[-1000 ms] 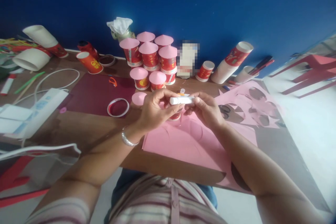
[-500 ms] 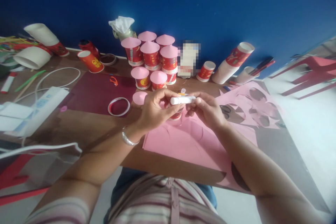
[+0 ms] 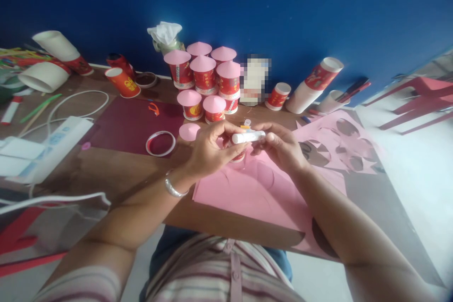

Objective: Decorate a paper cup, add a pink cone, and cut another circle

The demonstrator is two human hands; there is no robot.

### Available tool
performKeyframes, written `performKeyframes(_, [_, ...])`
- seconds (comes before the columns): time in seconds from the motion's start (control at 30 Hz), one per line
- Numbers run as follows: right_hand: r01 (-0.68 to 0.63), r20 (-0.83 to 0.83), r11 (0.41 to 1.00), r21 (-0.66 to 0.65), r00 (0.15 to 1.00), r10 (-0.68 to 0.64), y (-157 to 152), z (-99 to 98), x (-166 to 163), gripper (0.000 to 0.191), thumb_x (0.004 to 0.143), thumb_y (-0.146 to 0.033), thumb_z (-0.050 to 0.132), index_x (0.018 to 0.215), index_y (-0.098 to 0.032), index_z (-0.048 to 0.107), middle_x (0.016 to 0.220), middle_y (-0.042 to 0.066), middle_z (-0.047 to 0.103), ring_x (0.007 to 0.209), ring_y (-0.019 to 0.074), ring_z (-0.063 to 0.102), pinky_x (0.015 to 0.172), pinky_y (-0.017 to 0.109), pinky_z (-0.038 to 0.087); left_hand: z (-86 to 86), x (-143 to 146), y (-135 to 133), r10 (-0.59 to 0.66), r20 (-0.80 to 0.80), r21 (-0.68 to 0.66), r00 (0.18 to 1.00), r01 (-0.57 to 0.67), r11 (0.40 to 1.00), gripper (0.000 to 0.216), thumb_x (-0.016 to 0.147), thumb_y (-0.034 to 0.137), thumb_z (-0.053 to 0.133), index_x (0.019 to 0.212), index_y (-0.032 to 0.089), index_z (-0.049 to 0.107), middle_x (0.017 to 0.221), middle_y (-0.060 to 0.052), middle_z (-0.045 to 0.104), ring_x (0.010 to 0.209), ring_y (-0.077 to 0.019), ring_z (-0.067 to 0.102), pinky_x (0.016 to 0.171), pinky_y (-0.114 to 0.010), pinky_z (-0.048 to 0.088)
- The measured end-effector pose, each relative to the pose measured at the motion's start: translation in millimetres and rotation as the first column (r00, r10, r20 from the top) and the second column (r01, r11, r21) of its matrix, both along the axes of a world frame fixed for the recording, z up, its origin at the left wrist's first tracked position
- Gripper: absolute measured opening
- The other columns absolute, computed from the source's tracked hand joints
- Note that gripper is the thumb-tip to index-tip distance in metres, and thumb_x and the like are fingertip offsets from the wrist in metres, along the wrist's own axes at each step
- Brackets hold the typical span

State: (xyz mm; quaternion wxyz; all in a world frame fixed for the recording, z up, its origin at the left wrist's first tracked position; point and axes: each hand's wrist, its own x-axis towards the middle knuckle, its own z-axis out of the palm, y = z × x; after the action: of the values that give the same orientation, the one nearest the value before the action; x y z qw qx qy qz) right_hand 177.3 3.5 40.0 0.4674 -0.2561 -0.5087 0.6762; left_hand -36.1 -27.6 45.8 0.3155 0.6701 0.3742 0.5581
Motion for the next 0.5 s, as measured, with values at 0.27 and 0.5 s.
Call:
performKeyframes(0.27, [0.082,0.033,0.996,0.042,0.996,-0.083,1.5,-3.9,1.4,0.034,0.071,-0.043,0.097,0.091,-0.022,0.079,0.073,-0.001,0.076,0.063,0.0147,0.073,0.071,0.034,0.07,0.0,4.1,-1.0,-0.062,0.093,-0.041,0.994,0.066,0.997,0.022,0.084,0.033,0.085,0.096,0.018,0.073,0.088,-0.006,0.081,0.076,-0.0163,0.075,0.067,-0.028,0.062])
performKeyframes(0.5, [0.087,0.018,0.993,0.079,0.996,-0.089,-0.2,-3.5,0.9,0.029,0.073,-0.04,0.096,0.09,-0.023,0.08,0.077,-0.001,0.077,0.064,0.0141,0.072,0.067,0.032,0.068,3.7,6.5,-2.2,-0.075,0.119,-0.053,0.99,0.081,0.995,0.021,0.086,0.034,0.084,0.093,0.019,0.071,0.084,-0.004,0.079,0.076,-0.0157,0.074,0.067,-0.028,0.061])
